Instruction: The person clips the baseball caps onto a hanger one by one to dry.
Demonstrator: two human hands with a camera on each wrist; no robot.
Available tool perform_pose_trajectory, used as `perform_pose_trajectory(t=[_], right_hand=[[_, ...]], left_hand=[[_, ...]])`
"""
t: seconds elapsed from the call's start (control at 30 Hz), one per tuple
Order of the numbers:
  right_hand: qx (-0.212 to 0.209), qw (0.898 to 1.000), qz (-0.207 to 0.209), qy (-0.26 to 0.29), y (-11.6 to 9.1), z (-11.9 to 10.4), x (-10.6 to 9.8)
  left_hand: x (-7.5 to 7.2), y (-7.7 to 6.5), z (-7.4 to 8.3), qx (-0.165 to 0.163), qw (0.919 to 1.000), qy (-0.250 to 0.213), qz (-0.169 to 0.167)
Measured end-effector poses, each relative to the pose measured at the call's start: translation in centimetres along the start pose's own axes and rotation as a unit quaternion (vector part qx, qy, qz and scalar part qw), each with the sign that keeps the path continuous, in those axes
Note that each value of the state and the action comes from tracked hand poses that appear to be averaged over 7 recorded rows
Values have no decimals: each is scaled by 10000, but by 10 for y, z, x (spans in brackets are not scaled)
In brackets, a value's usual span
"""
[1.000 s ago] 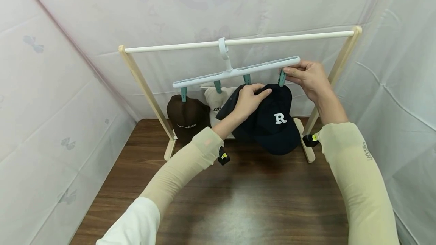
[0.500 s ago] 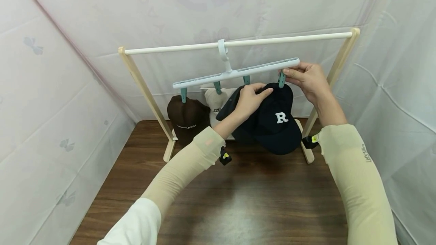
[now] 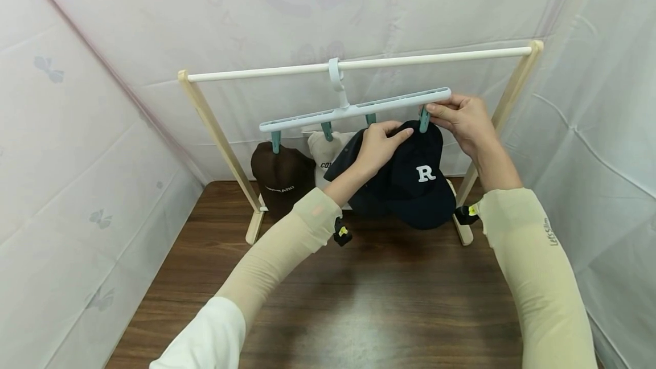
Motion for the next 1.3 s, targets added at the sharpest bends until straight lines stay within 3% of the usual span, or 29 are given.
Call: perform_pose_trajectory(t=[0.33, 0.8, 1.13, 1.3], right_hand=[[-21, 10000, -25, 71, -1, 1, 1], [-115, 9991, -218, -353, -3, 6, -1], [-177, 9984, -368, -387, -6, 10, -5], [-251, 9971, -285, -663, -7, 11, -4]], left_hand=[[-4, 1, 5, 32, 9999, -124, -10], [-1, -2, 0, -13, 10000, -91, -33], [0, -3, -3, 222, 9997, -32, -59], [0, -7, -6, 281, 9996, -52, -87]])
Point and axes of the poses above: each hand's wrist, its own y-axis towards the middle knuckle, its own x-axis out of the palm, z = x × y, the point moved 2 cm from there along y, towards the middle knuckle, and after that the axes turned 15 degrees about y, right-handed, at the moved point
